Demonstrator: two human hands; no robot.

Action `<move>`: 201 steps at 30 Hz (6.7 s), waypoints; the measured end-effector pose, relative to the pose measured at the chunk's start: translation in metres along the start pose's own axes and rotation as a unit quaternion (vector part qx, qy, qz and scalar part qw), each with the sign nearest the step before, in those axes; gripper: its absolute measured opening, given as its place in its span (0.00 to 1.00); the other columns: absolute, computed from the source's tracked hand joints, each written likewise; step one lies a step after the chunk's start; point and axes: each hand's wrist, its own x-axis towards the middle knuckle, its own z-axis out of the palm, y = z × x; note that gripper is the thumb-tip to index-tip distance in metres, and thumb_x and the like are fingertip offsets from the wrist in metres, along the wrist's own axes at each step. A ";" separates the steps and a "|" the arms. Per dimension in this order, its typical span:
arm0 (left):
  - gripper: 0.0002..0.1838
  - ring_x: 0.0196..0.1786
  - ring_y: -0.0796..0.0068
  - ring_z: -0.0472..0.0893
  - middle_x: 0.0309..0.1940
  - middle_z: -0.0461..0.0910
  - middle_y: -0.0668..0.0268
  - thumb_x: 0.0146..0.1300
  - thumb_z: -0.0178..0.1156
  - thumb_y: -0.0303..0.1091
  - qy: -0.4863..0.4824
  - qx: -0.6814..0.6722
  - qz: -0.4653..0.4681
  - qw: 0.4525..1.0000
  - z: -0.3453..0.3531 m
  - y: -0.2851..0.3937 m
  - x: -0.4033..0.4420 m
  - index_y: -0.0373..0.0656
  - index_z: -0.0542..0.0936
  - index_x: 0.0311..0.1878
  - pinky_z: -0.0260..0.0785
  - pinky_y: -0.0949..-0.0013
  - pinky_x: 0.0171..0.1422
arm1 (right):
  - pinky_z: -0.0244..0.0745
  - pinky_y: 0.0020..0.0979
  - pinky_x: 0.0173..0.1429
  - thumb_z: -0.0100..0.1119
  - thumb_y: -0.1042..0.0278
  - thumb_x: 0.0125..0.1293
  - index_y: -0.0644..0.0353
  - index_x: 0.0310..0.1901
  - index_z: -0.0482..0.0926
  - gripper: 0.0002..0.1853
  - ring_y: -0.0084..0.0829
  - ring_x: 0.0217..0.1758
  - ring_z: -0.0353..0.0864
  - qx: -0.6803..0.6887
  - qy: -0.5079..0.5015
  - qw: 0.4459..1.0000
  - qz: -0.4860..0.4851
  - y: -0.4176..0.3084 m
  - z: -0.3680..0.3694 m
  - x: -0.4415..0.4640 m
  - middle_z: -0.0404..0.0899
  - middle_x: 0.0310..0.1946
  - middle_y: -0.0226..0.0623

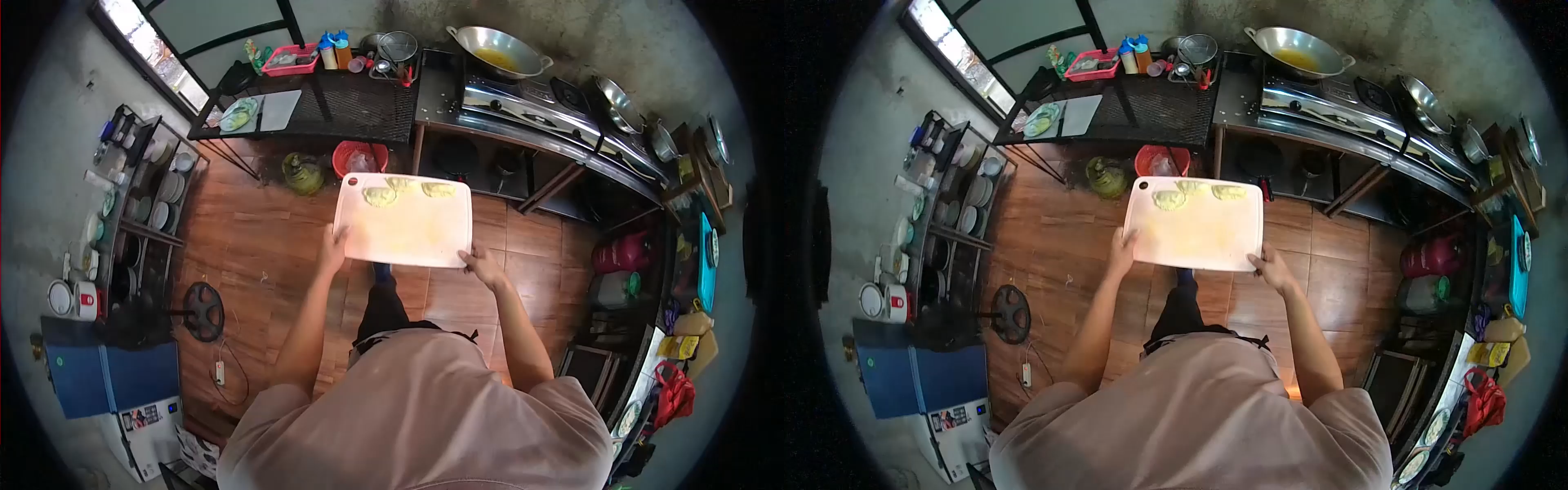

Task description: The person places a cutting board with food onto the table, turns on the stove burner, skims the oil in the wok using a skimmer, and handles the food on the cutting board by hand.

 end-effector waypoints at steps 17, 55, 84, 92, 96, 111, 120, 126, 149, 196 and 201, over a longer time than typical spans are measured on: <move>0.19 0.28 0.81 0.76 0.34 0.85 0.68 0.68 0.62 0.26 -0.205 0.070 -0.165 0.962 0.046 -0.106 0.416 0.38 0.79 0.61 0.71 0.74 0.35 | 0.66 0.27 0.25 0.63 0.69 0.71 0.66 0.43 0.77 0.09 0.20 0.22 0.69 0.030 0.143 0.989 0.027 -0.034 -0.007 0.406 0.75 0.24 0.29; 0.11 0.41 0.80 0.77 0.40 0.79 0.70 0.74 0.58 0.33 -0.213 -0.137 -0.257 0.933 0.234 -0.004 0.294 0.40 0.79 0.55 0.69 0.75 0.44 | 0.81 0.44 0.42 0.51 0.48 0.73 0.54 0.29 0.87 0.23 0.46 0.36 0.88 -0.598 0.279 0.751 0.022 -0.126 -0.274 0.520 0.86 0.29 0.45; 0.12 0.39 0.80 0.80 0.40 0.83 0.65 0.77 0.53 0.33 -0.225 -0.233 -0.292 0.900 0.136 -0.137 0.150 0.39 0.78 0.57 0.73 0.76 0.45 | 0.78 0.47 0.41 0.61 0.60 0.64 0.59 0.53 0.75 0.19 0.45 0.40 0.85 -0.720 0.267 0.639 -0.034 -0.079 -0.137 0.437 0.81 0.41 0.46; 0.45 0.79 0.48 0.57 0.79 0.55 0.52 0.73 0.37 0.70 -0.104 -0.637 -0.416 0.641 0.118 -0.045 0.180 0.44 0.51 0.80 0.50 0.48 0.82 | 0.44 0.55 0.80 0.58 0.50 0.70 0.63 0.71 0.66 0.34 0.60 0.79 0.52 -0.213 -0.079 0.960 -0.165 -0.095 0.198 0.249 0.58 0.75 0.55; 0.52 0.82 0.50 0.48 0.80 0.51 0.53 0.68 0.32 0.77 -0.153 -0.671 -0.272 0.673 0.098 0.004 0.209 0.41 0.51 0.80 0.42 0.50 0.84 | 0.44 0.56 0.80 0.52 0.51 0.73 0.58 0.73 0.65 0.32 0.58 0.78 0.55 -0.309 0.023 0.896 -0.318 -0.152 0.218 0.270 0.60 0.74 0.56; 0.25 0.54 0.76 0.80 0.55 0.82 0.61 0.80 0.42 0.48 -0.241 -0.275 -0.256 0.895 0.052 0.075 0.403 0.40 0.75 0.65 0.70 0.71 0.58 | 0.78 0.38 0.44 0.61 0.66 0.68 0.64 0.49 0.79 0.12 0.42 0.38 0.85 -0.181 0.245 0.940 -0.155 -0.216 0.026 0.490 0.83 0.42 0.48; 0.24 0.45 0.73 0.83 0.45 0.85 0.60 0.74 0.56 0.46 -0.245 -0.134 -0.165 0.946 0.177 0.062 0.604 0.35 0.74 0.62 0.75 0.68 0.52 | 0.78 0.49 0.51 0.72 0.58 0.58 0.66 0.51 0.71 0.27 0.57 0.45 0.84 -0.248 0.188 0.943 -0.113 -0.216 0.000 0.612 0.83 0.39 0.59; 0.37 0.57 0.43 0.81 0.54 0.79 0.38 0.58 0.69 0.52 -0.222 0.258 -0.112 0.933 0.227 0.078 0.660 0.27 0.73 0.57 0.75 0.53 0.60 | 0.77 0.51 0.49 0.69 0.61 0.60 0.65 0.52 0.69 0.25 0.60 0.44 0.84 -0.225 0.194 0.952 -0.070 -0.208 0.002 0.632 0.84 0.38 0.60; 0.23 0.46 0.49 0.85 0.39 0.86 0.47 0.66 0.63 0.49 -0.193 0.037 -0.174 0.965 0.249 0.082 0.664 0.36 0.81 0.49 0.74 0.54 0.50 | 0.79 0.49 0.50 0.58 0.58 0.64 0.58 0.51 0.81 0.18 0.55 0.43 0.85 -0.491 0.042 0.870 -0.020 -0.293 -0.036 0.673 0.86 0.37 0.49; 0.24 0.41 0.66 0.84 0.36 0.86 0.58 0.67 0.65 0.50 -0.200 -0.091 -0.157 0.963 0.216 0.102 0.661 0.32 0.82 0.47 0.72 0.64 0.49 | 0.81 0.28 0.40 0.46 0.58 0.81 0.66 0.49 0.80 0.19 0.27 0.31 0.85 0.183 0.119 0.955 -0.202 -0.356 -0.029 0.737 0.84 0.31 0.38; 0.29 0.44 0.64 0.84 0.41 0.86 0.55 0.64 0.66 0.54 -0.215 0.030 -0.174 0.960 0.210 0.069 0.661 0.32 0.81 0.50 0.73 0.64 0.51 | 0.84 0.32 0.41 0.46 0.62 0.81 0.67 0.50 0.80 0.17 0.33 0.33 0.87 0.252 0.142 0.947 -0.142 -0.306 -0.034 0.754 0.85 0.33 0.44</move>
